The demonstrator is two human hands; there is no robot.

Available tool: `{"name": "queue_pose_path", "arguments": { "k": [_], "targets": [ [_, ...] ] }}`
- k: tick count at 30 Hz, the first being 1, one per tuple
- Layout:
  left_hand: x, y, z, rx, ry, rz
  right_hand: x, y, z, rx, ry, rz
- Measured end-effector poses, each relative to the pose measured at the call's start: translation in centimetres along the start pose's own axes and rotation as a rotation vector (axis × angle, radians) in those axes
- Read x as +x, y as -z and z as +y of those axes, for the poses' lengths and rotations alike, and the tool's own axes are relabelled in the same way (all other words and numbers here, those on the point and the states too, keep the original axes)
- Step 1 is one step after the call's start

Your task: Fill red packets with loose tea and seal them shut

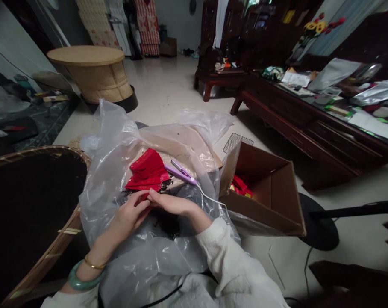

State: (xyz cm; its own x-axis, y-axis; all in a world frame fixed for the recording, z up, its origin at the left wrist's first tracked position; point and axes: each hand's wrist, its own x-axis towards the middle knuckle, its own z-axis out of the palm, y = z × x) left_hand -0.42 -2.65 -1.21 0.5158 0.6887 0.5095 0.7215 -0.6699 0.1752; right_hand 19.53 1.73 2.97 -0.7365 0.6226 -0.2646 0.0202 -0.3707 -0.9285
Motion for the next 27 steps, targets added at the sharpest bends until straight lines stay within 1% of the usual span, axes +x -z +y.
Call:
{"name": "queue_pose_path", "arguments": {
  "k": [2,3,4,6,7,9,10,12,14,15,18,20,24,26,27],
  "targets": [
    [-0.1,-0.1,-0.2,0.003,0.031,0.037,-1.1,1.4,-0.5,-0.014,0.034,0.010],
    [-0.1,-0.2,-0.3,0.004,0.043,0.049,-1.6,2.1,-0.5,-0.053,0.059,0.058],
    [-0.2,-0.2,-0.4,0.004,0.049,0.055,-2.1,2.7,-0.4,-0.133,0.084,0.135],
    [-0.2,-0.3,-0.7,-0.005,0.053,0.054,-2.8,3.3,0.7,-0.419,0.087,0.261],
    [-0.2,-0.3,-0.7,-0.010,0.055,0.052,-3.0,3.1,1.4,-0.597,0.056,0.275],
    [-0.1,-0.3,-0.8,-0.015,0.061,0.050,-3.0,1.9,3.1,-0.916,-0.055,0.216],
    [0.0,-0.3,-0.8,-0.015,0.064,0.051,-2.8,1.1,3.9,-1.037,-0.116,0.182],
    [0.0,-0.3,-0.7,-0.010,0.062,0.063,-2.3,-0.8,5.0,-1.212,-0.195,0.149],
    [0.1,-0.2,-0.8,-0.006,0.055,0.082,-1.7,-2.0,5.5,-1.315,-0.213,0.170],
    [0.0,-0.2,-0.8,-0.006,0.053,0.089,-1.5,-2.3,5.6,-1.342,-0.213,0.196],
    [0.0,-0.3,-0.9,-0.012,0.056,0.097,-0.9,-1.9,5.8,-1.345,-0.186,0.291],
    [-0.1,-0.4,-1.1,-0.016,0.069,0.099,-0.4,-0.8,5.9,-1.256,-0.122,0.343],
    [0.1,-0.4,-1.3,-0.032,0.099,0.107,0.2,1.7,5.4,-0.899,0.080,0.463],
    [0.2,-0.4,-1.4,-0.038,0.106,0.113,0.3,2.6,4.3,-0.693,0.185,0.492],
    [0.3,-0.4,-1.5,-0.037,0.110,0.115,0.3,2.9,3.6,-0.594,0.227,0.483]
  ]
}}
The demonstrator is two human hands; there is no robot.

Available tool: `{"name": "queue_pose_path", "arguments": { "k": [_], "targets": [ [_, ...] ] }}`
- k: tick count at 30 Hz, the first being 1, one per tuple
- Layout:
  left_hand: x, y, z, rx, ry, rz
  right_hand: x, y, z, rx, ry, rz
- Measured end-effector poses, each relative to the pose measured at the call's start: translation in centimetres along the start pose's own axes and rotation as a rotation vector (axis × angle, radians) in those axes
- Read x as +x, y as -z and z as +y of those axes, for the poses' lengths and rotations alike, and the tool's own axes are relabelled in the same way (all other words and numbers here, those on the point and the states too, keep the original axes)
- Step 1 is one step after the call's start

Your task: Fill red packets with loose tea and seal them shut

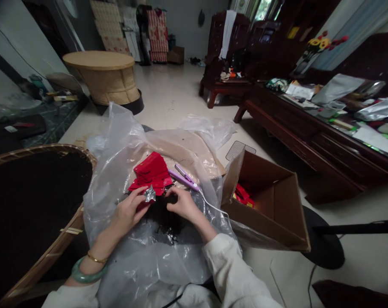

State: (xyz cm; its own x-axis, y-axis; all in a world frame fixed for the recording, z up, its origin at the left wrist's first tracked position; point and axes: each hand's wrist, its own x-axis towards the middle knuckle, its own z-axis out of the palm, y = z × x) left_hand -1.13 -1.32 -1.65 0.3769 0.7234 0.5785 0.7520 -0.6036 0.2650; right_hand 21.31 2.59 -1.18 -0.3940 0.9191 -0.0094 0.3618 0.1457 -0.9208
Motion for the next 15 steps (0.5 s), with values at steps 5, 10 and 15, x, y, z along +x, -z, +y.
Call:
{"name": "queue_pose_path", "arguments": {
  "k": [5,10,15],
  "targets": [
    [0.3,-0.3,-0.1,0.002,0.010,0.010,1.3,2.4,-3.8,0.272,0.079,-0.064],
    [0.4,-0.6,0.0,0.020,-0.005,0.021,2.0,2.3,-6.8,0.203,0.168,-0.194],
    [0.2,-0.6,0.0,0.028,-0.016,0.056,2.2,1.0,-7.5,0.014,0.218,-0.130]
  ]
}}
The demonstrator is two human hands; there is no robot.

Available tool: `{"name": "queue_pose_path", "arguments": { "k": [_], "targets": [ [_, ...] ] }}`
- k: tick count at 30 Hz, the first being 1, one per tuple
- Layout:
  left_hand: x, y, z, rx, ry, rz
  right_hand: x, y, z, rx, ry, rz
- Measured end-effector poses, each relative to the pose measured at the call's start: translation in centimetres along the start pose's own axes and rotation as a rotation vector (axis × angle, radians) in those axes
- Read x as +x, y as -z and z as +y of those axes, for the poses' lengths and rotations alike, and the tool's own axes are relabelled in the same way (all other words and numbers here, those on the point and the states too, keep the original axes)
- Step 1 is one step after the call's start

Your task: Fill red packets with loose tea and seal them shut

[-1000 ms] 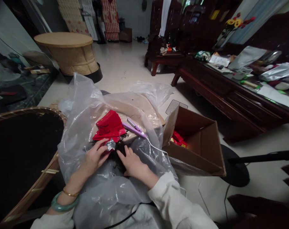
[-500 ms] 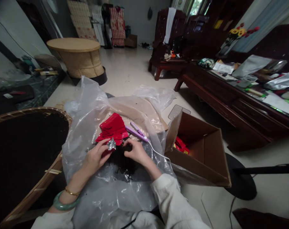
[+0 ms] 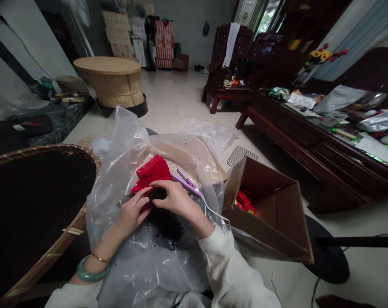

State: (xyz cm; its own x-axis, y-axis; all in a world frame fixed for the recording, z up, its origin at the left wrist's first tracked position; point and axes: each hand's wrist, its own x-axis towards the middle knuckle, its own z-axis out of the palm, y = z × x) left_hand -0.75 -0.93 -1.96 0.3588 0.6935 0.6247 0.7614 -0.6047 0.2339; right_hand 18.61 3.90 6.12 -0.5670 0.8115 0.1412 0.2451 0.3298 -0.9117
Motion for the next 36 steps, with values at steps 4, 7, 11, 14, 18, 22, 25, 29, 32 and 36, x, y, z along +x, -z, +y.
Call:
{"name": "queue_pose_path", "arguments": {
  "k": [4,7,11,14,18,22,25,29,32,36],
  "targets": [
    [-0.4,-0.2,-0.3,-0.006,0.026,-0.001,-0.4,-0.7,0.1,-0.150,0.018,0.102],
    [-0.5,-0.4,-0.4,0.005,0.023,0.022,-0.6,-1.2,-0.1,-0.211,0.030,0.101],
    [-0.3,-0.3,-0.3,0.034,-0.005,0.038,-0.4,-1.9,-0.4,-0.406,0.062,-0.013],
    [-0.1,0.0,-0.4,0.035,0.003,0.035,0.1,-1.5,-0.2,-0.419,0.102,-0.012],
    [-0.2,0.5,-0.8,0.047,0.042,0.039,0.0,-0.3,1.2,-0.340,-0.034,0.050],
    [-0.1,0.7,-0.9,0.065,0.055,0.037,-1.8,-1.7,3.0,-0.552,-0.256,-0.213],
    [-0.1,0.8,-0.9,0.073,0.046,0.038,-3.1,-4.8,3.7,-0.724,-0.339,-0.214],
    [-0.2,0.8,-1.0,0.076,0.057,0.041,-3.5,-7.5,3.7,-0.821,-0.248,-0.194],
    [-0.2,0.9,-1.0,0.070,0.067,0.035,-2.9,-7.3,3.9,-0.769,-0.247,-0.204],
    [-0.1,0.9,-0.9,0.059,0.050,0.040,-2.9,-6.4,4.8,-0.709,-0.302,-0.182]
  ]
}}
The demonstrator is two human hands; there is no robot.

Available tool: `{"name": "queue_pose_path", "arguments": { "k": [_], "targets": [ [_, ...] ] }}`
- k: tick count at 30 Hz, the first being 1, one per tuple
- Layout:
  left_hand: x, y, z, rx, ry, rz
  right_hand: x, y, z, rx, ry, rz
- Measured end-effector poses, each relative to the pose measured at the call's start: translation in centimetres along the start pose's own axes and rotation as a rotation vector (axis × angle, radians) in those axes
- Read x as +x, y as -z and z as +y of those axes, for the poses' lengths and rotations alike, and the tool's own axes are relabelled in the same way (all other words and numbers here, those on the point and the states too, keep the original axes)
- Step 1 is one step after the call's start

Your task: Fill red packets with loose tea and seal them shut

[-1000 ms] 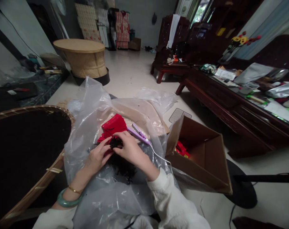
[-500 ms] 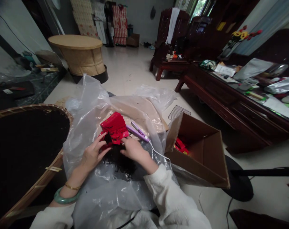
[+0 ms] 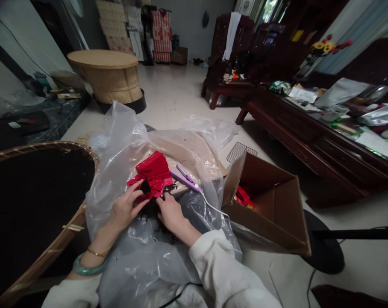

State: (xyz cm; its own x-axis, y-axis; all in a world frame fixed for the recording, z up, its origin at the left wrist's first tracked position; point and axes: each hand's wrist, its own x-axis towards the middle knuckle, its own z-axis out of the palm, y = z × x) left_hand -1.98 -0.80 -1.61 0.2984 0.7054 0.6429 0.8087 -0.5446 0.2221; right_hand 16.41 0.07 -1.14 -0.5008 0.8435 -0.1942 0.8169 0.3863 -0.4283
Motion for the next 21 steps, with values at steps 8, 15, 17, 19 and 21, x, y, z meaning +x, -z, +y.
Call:
{"name": "queue_pose_path", "arguments": {
  "k": [8,15,17,19,21],
  "targets": [
    [-0.1,-0.2,0.0,-0.004,-0.005,0.023,0.2,1.3,2.5,0.412,0.083,0.246],
    [-0.1,-0.2,-0.1,0.014,-0.016,0.002,1.5,6.6,-0.4,0.688,0.283,0.437],
    [-0.1,-0.3,-0.1,0.025,-0.030,0.016,1.8,7.0,-1.4,0.652,0.303,0.402],
    [0.0,-0.3,-0.1,0.041,-0.040,0.040,1.8,6.9,-1.9,0.644,0.300,0.402],
    [0.0,-0.2,0.0,0.061,-0.036,0.053,1.7,6.6,-1.9,0.641,0.296,0.413]
  ]
}}
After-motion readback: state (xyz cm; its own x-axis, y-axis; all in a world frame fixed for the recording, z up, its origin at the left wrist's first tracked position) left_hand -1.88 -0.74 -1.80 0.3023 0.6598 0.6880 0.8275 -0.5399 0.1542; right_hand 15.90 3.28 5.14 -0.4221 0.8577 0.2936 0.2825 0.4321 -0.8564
